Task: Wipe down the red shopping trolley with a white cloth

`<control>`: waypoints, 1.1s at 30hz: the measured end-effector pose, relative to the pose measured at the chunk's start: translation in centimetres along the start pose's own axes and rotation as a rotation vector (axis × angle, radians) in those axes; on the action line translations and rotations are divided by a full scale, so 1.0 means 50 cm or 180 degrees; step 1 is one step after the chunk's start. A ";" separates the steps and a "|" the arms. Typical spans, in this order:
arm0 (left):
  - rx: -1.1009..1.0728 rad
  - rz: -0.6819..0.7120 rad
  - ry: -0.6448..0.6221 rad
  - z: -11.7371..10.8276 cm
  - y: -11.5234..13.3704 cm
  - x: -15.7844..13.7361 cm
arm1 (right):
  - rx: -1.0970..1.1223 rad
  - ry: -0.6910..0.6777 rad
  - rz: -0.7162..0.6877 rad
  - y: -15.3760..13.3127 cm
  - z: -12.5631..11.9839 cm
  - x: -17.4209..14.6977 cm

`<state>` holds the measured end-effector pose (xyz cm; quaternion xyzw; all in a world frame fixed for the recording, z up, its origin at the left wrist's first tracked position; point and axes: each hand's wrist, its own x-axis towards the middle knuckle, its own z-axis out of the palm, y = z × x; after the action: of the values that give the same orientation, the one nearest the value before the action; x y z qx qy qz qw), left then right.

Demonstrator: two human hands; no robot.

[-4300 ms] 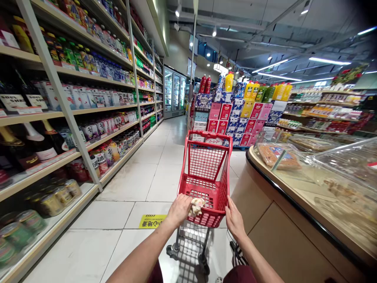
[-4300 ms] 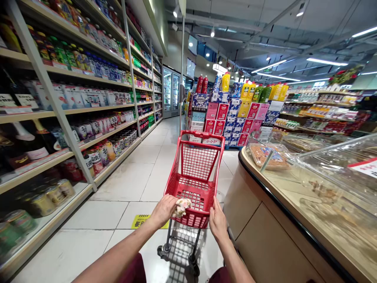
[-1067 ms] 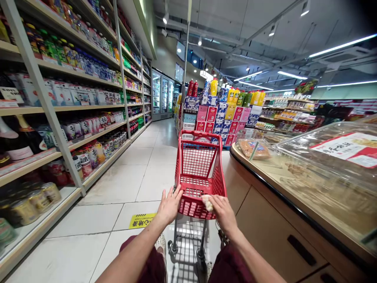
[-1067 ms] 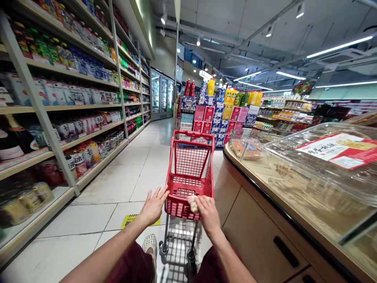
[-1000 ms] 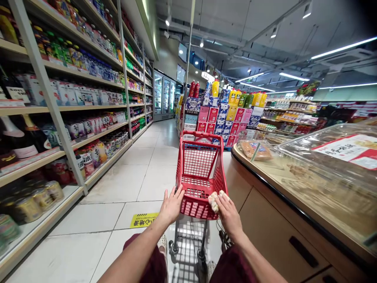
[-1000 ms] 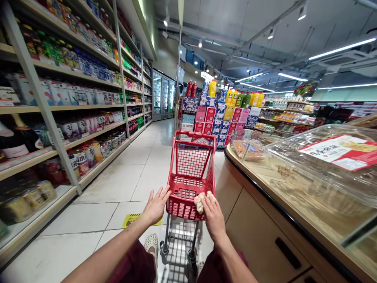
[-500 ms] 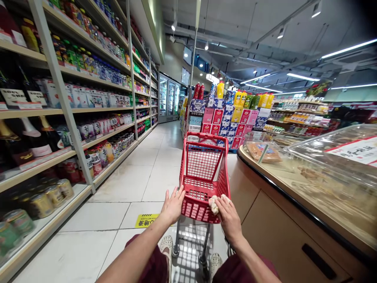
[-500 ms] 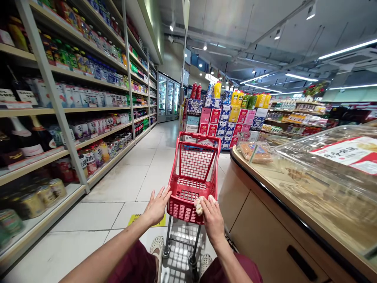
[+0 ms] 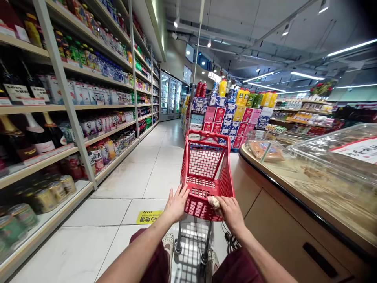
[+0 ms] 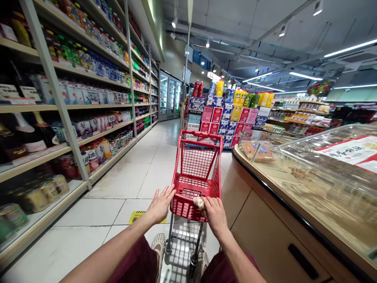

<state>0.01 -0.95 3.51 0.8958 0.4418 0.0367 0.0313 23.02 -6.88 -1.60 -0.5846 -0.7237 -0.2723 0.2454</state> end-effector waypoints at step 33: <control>0.0176 -0.0159 0.0026 0.021 0.020 -0.015 | 0.0202 0.0689 0.0168 -0.144 0.074 0.022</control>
<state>0.44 -2.15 2.53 0.8849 0.4650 0.0274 0.0056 15.60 -4.81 -4.33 -0.5626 -0.6856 -0.3043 0.3476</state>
